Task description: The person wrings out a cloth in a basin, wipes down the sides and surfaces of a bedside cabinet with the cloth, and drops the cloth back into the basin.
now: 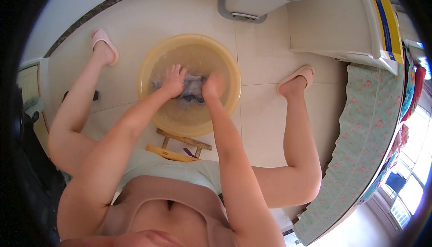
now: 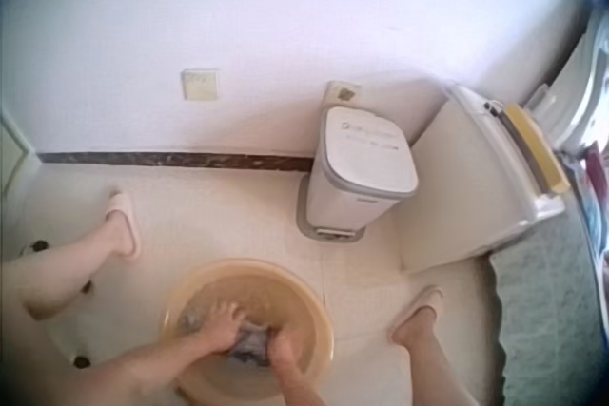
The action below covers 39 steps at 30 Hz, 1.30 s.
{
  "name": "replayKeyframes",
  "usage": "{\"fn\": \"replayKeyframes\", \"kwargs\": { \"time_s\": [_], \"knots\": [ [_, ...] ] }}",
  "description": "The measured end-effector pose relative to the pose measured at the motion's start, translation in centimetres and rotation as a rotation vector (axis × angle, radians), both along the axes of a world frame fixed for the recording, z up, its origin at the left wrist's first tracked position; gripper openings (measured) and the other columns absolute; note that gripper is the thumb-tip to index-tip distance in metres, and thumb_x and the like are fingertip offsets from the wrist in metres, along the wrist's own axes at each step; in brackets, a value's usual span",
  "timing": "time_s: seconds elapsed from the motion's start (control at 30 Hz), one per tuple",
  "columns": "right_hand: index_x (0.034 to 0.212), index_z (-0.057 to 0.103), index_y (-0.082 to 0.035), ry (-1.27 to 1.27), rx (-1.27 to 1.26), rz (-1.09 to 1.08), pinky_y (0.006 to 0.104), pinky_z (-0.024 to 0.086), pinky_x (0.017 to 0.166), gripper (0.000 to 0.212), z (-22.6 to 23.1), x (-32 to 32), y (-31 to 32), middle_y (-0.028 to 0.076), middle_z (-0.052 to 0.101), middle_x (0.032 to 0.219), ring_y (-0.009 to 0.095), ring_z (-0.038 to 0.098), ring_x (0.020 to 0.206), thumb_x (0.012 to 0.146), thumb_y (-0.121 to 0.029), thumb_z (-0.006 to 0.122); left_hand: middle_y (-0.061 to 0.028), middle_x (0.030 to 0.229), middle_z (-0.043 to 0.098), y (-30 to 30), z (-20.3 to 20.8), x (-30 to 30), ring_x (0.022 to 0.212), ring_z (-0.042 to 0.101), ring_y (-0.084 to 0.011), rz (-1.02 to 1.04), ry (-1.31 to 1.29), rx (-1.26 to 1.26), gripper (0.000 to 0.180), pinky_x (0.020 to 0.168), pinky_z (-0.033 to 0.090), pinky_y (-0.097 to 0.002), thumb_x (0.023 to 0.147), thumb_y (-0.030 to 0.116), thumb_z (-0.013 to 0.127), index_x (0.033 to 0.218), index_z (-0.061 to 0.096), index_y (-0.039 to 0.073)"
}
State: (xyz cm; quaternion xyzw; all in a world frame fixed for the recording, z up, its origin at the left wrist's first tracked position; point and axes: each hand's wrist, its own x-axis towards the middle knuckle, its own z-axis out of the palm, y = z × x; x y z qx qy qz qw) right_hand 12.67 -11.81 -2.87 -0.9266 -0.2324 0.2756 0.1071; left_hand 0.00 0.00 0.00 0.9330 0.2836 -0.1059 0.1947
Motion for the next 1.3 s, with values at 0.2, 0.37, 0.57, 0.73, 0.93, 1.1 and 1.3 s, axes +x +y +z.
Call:
{"fn": "replayKeyframes", "kwargs": {
  "time_s": [0.2, 0.37, 0.57, 0.73, 0.93, 1.1, 1.3],
  "knots": [
    [0.102, 0.062, -0.001, 0.268, 0.446, 0.043, 0.0382, 0.048, 0.074, 0.033, 3.8, 5.4, 1.8, 0.017, 0.065, 0.086, 0.031, 0.062, 0.083, 0.075, -0.017, 0.071, -0.0097, 0.069, 0.06, 5.0, 2.7, 1.8, 0.068, 0.061, -0.028, 0.09, -0.288, -0.443, 0.022, 0.062, 0.044, -0.0373, 0.069, 0.013, 0.071, 0.08, 0.055, 0.003],
    [0.096, 0.066, 0.0, 0.516, 0.563, 0.045, 0.0287, 0.046, 0.065, 0.029, 8.6, 7.9, 0.8, 0.007, 0.065, 0.077, 0.014, 0.057, 0.068, 0.079, -0.022, 0.072, 0.0, 0.067, 0.05, 7.1, 8.5, 1.1, 0.065, 0.046, -0.0084, 0.135, -0.331, -0.687, 0.021, 0.062, 0.04, -0.0269, 0.075, 0.005, 0.07, 0.076, 0.049, 0.004],
    [0.096, 0.067, 0.0, 0.64, 0.718, 0.119, 0.0255, 0.045, 0.063, 0.026, 18.3, 8.1, 1.6, 0.003, 0.064, 0.076, 0.008, 0.054, 0.069, 0.084, -0.023, 0.068, 0.0036, 0.079, 0.049, 6.8, 18.5, 1.8, 0.074, 0.047, -0.0061, 0.128, -0.421, -0.895, 0.018, 0.069, 0.04, -0.0238, 0.08, 0.008, 0.067, 0.083, 0.049, 0.007],
    [0.096, 0.067, 0.001, 0.716, 0.728, 0.271, 0.0258, 0.044, 0.06, 0.027, 24.7, 7.1, 3.7, 0.004, 0.065, 0.076, 0.008, 0.052, 0.065, 0.084, -0.023, 0.067, 0.0003, 0.086, 0.05, 5.5, 21.4, 3.6, 0.079, 0.048, -0.0086, 0.166, -0.454, -0.98, 0.026, 0.071, 0.041, -0.0255, 0.079, 0.011, 0.068, 0.09, 0.045, 0.008],
    [0.089, 0.062, 0.002, 0.275, 0.593, 0.527, 0.0325, 0.046, 0.056, 0.022, 20.7, 6.8, 5.3, 0.013, 0.064, 0.072, 0.022, 0.057, 0.061, 0.08, -0.018, 0.067, -0.0095, 0.096, 0.06, 3.3, 16.5, 6.3, 0.091, 0.058, -0.019, 0.18, -0.356, -0.853, 0.039, 0.08, 0.045, -0.0299, 0.074, 0.015, 0.071, 0.106, 0.05, 0.006],
    [0.087, 0.055, -0.002, 0.206, 0.756, 0.218, 0.0384, 0.048, 0.059, 0.018, 13.2, 7.1, 4.3, 0.016, 0.063, 0.076, 0.032, 0.062, 0.069, 0.081, -0.015, 0.065, -0.0116, 0.099, 0.064, 4.8, 7.8, 5.6, 0.092, 0.059, -0.0235, 0.146, -0.398, -0.852, 0.031, 0.084, 0.045, -0.0317, 0.08, 0.008, 0.059, 0.111, 0.057, 0.004],
    [0.111, 0.057, -0.004, -0.067, 0.679, 0.271, 0.0401, 0.047, 0.085, 0.03, 4.1, 1.9, 1.6, 0.015, 0.059, 0.114, 0.031, 0.057, 0.103, 0.083, -0.012, 0.061, -0.0159, 0.107, 0.053, 5.5, -1.5, 2.7, 0.091, 0.057, -0.0306, 0.212, -0.463, -0.456, 0.02, 0.08, 0.045, -0.039, 0.081, 0.001, 0.053, 0.101, 0.054, 0.0]
  ]
}}
